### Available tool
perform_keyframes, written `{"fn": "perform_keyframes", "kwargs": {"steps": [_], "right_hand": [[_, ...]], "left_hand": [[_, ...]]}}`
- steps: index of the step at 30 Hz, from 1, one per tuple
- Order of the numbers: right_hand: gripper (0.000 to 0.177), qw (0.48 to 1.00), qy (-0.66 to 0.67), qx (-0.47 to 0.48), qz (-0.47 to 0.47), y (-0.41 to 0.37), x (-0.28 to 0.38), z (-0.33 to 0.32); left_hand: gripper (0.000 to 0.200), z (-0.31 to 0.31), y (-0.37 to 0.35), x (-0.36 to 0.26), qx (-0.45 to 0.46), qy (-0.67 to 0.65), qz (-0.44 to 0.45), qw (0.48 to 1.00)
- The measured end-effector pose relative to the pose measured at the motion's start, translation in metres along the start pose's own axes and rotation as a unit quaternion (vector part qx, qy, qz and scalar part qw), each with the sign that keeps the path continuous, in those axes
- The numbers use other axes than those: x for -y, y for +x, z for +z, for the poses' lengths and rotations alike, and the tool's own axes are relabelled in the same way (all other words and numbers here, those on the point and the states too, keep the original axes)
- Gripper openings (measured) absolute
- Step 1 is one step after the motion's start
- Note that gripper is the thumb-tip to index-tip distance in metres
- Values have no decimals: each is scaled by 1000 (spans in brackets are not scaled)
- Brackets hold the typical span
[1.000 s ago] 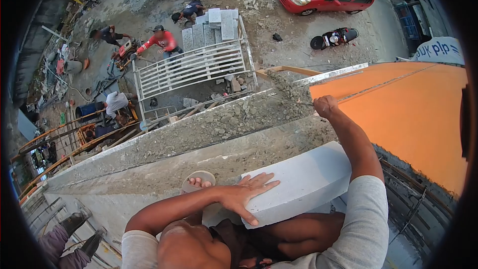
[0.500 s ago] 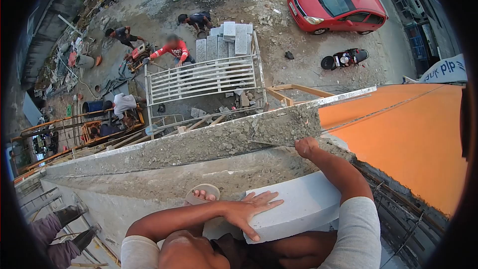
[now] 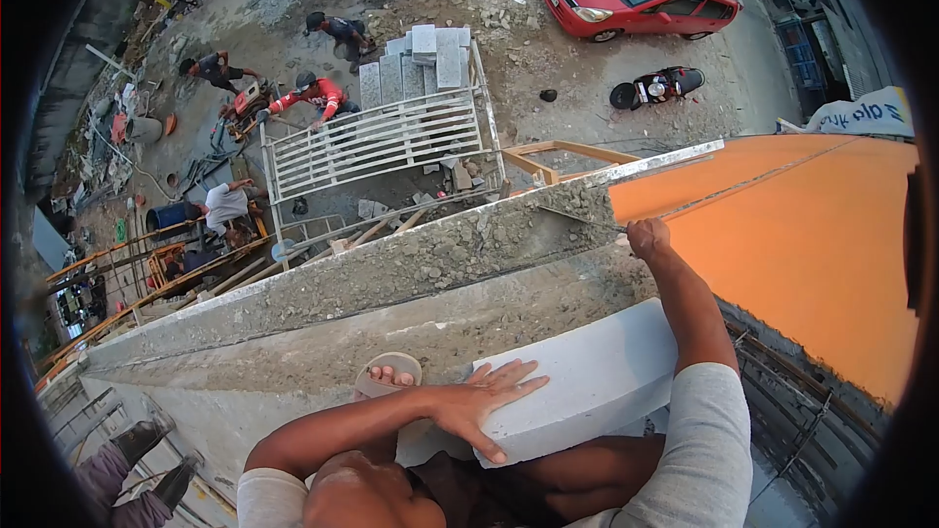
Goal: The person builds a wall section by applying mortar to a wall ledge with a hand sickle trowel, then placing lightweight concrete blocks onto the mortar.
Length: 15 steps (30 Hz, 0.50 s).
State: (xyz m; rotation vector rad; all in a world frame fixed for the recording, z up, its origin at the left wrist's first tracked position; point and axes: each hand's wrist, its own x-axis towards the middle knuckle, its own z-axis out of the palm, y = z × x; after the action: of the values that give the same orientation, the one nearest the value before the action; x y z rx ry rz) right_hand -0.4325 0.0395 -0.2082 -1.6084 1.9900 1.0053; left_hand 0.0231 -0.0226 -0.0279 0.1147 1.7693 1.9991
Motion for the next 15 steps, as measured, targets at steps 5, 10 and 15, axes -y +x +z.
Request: {"fn": "perform_keyframes", "kwargs": {"steps": [5,10,15], "right_hand": [[27,999,33,5,-40,-15,-5,-16],[36,986,-11,88,-141,-26,18,-25],[29,996,-8,80,-32,-8,4,18]], "left_hand": [[135,0,0,-1,3,8,-1,1000],[135,0,0,-2,3,9,-4,1000],[136,1,0,-2,0,8,-8,1000]]}}
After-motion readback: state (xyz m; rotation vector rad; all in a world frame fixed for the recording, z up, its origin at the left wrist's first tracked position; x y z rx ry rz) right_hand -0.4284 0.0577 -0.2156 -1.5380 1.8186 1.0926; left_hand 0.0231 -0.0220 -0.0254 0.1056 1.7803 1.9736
